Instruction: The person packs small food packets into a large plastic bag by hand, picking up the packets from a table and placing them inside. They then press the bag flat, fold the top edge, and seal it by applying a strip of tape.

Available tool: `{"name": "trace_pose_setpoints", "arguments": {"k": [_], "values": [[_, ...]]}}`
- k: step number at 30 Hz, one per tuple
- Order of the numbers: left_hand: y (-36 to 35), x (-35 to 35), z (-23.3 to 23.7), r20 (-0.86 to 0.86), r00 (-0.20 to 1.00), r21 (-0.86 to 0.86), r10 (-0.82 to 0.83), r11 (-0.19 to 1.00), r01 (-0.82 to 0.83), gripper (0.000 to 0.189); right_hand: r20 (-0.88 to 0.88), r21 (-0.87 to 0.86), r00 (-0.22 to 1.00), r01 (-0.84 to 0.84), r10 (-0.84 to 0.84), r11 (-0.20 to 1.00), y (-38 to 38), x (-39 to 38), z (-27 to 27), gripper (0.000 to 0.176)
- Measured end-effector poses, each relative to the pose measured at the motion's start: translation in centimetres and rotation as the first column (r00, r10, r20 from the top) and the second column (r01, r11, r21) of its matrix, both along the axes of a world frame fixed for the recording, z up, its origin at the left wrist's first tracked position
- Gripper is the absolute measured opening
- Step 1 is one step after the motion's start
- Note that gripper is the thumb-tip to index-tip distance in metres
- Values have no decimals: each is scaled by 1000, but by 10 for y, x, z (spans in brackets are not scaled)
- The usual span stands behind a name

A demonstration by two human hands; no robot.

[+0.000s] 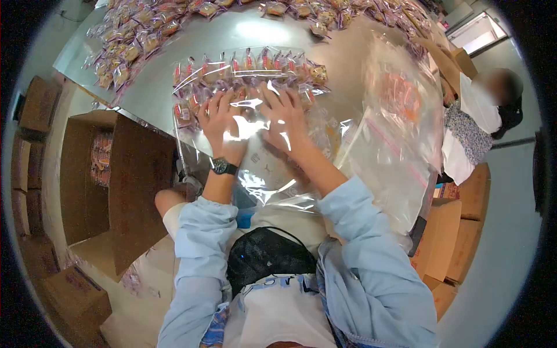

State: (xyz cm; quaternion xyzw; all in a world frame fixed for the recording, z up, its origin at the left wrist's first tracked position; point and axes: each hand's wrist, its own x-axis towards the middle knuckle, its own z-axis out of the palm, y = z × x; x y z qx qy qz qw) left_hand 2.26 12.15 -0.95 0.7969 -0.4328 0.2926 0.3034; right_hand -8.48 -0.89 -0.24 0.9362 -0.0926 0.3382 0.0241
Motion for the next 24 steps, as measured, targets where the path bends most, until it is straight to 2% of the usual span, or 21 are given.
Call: {"name": "trace_pose_setpoints", "arguments": {"k": [2, 3, 5, 8, 9, 11, 14, 15, 18, 21, 24], "values": [[2, 0, 1, -48, 998, 31, -30, 999, 31, 46, -58, 14, 997, -40, 41, 999, -10, -6, -5, 60], [1, -2, 3, -19, 1000, 88, 8, 996, -6, 50, 8, -16, 1000, -20, 20, 1000, -13, 3, -7, 58], [-5, -6, 7, 55, 995, 195, 81, 977, -90, 60, -27, -8, 1000, -12, 11, 1000, -14, 3, -8, 57], [-13, -10, 10, 194, 981, 325, -29, 945, -36, 72, -5, 5, 1000, 18, -18, 1000, -12, 5, -10, 53], [-15, -11, 13, 8, 994, 356, -107, 929, 97, 73, 5, 20, 1000, 16, -16, 1000, -15, 6, -14, 53], [-14, -15, 14, -46, 993, 316, -104, 942, 114, 75, 36, -12, 999, 0, 0, 1000, -24, 8, -20, 48], [-18, -11, 12, -42, 995, 266, -87, 959, 95, 78, -56, 197, 987, -134, 148, 971, -35, -16, -5, 47], [-22, -8, 7, -17, 997, 255, -76, 964, 78, 78, -79, 265, 996, -29, 51, 964, -24, -19, 12, 45], [-25, -6, 1, 23, 999, 227, -49, 973, 42, 73, 1, 73, 999, -38, 38, 997, -29, -6, -9, 41], [-24, -9, 7, 14, 1000, 287, -9, 958, 5, 70, 97, 130, 994, -69, 56, 989, -35, -3, -22, 42], [-29, -9, 0, -70, 997, 208, 34, 978, -19, 75, 50, 129, 999, -1, -6, 992, -29, -2, -16, 44]]}}
